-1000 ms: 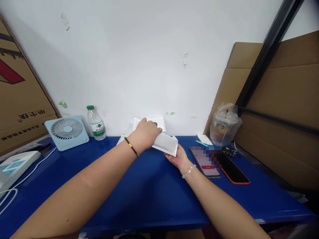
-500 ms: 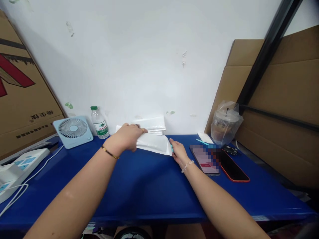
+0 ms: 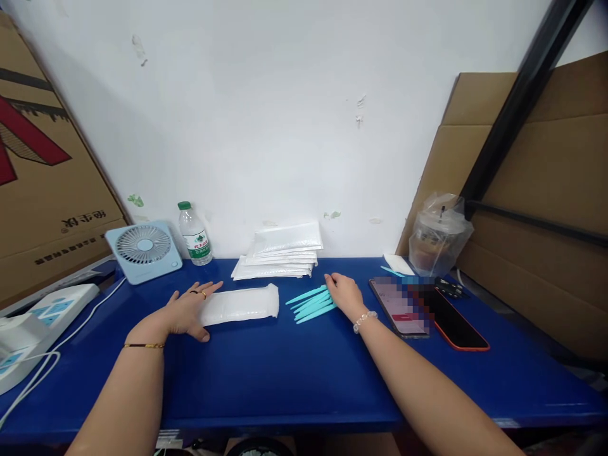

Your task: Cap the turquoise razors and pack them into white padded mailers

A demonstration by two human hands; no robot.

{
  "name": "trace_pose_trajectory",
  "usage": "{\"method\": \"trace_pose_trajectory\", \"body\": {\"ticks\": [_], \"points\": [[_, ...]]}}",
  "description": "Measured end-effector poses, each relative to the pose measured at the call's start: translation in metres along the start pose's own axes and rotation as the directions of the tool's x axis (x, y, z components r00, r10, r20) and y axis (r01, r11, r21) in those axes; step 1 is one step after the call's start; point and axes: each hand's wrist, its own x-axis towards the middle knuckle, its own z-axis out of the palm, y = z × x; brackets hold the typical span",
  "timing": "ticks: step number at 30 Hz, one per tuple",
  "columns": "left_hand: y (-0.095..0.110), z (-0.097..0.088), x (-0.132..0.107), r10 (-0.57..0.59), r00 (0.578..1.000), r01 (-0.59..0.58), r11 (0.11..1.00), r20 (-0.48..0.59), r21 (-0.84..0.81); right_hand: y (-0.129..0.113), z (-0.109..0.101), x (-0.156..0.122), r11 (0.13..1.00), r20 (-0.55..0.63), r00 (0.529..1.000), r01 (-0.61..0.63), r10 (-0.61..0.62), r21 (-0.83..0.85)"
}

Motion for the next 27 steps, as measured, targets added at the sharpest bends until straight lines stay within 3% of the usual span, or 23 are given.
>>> {"method": "trace_pose_trajectory", "body": {"ticks": [5, 8, 11, 14, 17, 19, 22, 25, 27], "points": [[0.021, 0.014, 0.015, 0.172, 0.985, -0.171, 0.984, 0.024, -0.040, -0.008, 0.005, -0.012, 0.916, 0.045, 0.984, 0.176, -0.172, -0.361], [0.035, 0.029, 0.025, 0.232, 0.971, -0.230, 0.973, 0.066, -0.037, -0.008, 0.004, -0.013, 0.903, 0.068, 0.982, 0.187, -0.174, -0.386], [0.041, 0.035, 0.027, 0.261, 0.965, -0.261, 0.965, -0.013, -0.012, -0.006, 0.000, -0.010, 0.922, 0.082, 0.983, 0.182, -0.163, -0.343], [0.045, 0.020, 0.022, 0.257, 0.953, -0.260, 0.966, -0.163, 0.006, -0.002, -0.005, -0.005, 0.944, 0.083, 0.987, 0.157, -0.138, -0.289], [0.051, -0.009, 0.017, 0.163, 0.941, -0.163, 0.986, -0.296, 0.027, 0.003, -0.007, 0.000, 0.960, 0.078, 0.989, 0.140, -0.124, -0.244], [0.055, -0.028, 0.017, 0.149, 0.934, -0.158, 0.987, -0.325, -0.001, 0.006, -0.007, 0.003, 0.966, 0.078, 0.990, 0.135, -0.120, -0.221], [0.061, -0.045, 0.021, 0.213, 0.932, -0.241, 0.968, -0.293, -0.064, 0.005, -0.009, 0.002, 0.973, 0.057, 0.989, 0.142, -0.134, -0.181], [0.070, -0.053, 0.028, 0.251, 0.938, -0.279, 0.956, -0.238, -0.090, -0.007, -0.014, -0.004, 0.951, -0.010, 0.951, 0.308, -0.308, -0.002], [0.079, -0.055, 0.031, 0.266, 0.938, -0.294, 0.950, -0.224, -0.105, -0.020, -0.018, -0.011, 0.863, -0.031, 0.880, 0.472, -0.475, 0.182]]}}
